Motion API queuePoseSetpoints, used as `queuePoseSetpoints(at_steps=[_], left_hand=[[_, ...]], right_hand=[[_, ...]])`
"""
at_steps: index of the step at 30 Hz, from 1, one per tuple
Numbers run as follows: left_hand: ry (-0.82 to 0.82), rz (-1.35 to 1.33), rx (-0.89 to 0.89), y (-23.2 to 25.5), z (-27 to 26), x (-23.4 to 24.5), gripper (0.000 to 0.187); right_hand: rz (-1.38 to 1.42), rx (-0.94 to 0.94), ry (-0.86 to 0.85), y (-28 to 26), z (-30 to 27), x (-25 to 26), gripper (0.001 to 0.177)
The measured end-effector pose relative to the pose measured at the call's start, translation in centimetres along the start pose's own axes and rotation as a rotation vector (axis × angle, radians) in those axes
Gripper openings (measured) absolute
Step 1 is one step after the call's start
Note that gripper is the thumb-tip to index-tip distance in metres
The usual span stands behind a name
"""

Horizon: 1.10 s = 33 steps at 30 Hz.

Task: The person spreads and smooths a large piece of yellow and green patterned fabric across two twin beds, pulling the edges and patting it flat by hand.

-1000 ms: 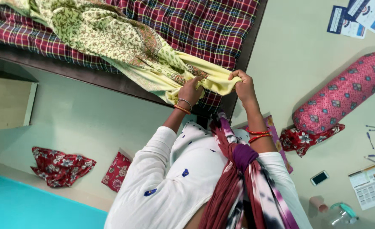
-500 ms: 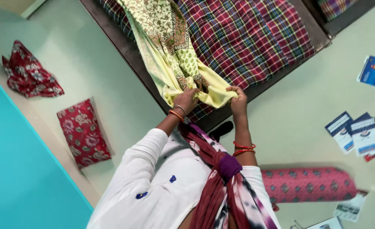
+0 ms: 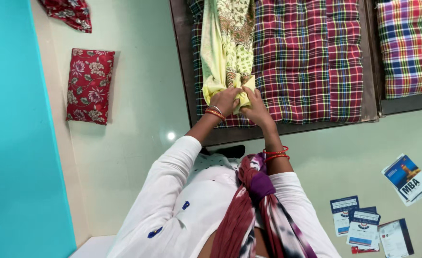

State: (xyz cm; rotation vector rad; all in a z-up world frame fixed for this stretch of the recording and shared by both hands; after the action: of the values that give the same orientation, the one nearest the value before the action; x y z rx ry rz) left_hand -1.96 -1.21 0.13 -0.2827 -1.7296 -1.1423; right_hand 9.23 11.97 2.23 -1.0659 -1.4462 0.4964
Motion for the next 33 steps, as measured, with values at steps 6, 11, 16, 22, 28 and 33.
queuePoseSetpoints(at_steps=[6, 11, 16, 22, 28, 33], left_hand=[[0.056, -0.118, -0.073, -2.0, -2.4, -0.8, 0.036], [0.015, -0.188, -0.048, -2.1, -2.0, -0.3, 0.038], [0.036, -0.217, 0.041, -2.0, 0.9, -1.3, 0.069], [0.149, 0.29, 0.35, -4.1, 5.4, 1.9, 0.013], [0.743, 0.343, 0.129, 7.0, 5.8, 16.2, 0.028], [0.607, 0.306, -0.003, 12.1, -1.0, 12.2, 0.035]], right_hand=[[-0.076, -0.13, 0.095, -2.2, -0.2, -3.1, 0.078], [-0.079, -0.043, 0.143, -0.8, 1.4, -2.3, 0.052], [-0.035, 0.01, 0.117, 4.5, 4.4, 3.5, 0.048], [0.674, -0.094, 0.65, 12.9, 11.1, 23.3, 0.039], [0.562, 0.363, 1.035, 14.0, 10.4, 44.3, 0.084], [0.056, 0.348, 0.981, 21.0, -3.3, 45.2, 0.036]])
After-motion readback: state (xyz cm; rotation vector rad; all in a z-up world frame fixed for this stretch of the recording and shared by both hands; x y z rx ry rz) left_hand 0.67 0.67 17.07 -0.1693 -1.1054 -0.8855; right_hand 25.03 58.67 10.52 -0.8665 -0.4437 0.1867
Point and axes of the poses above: each hand's wrist, its own z-axis towards the middle knuckle, its own x-axis out of the back of the hand, y = z × x, the point moved 1 cm from there along z, towards the middle knuckle, and after that the axes turned 1 degree about -x, right-handed, at the moved point
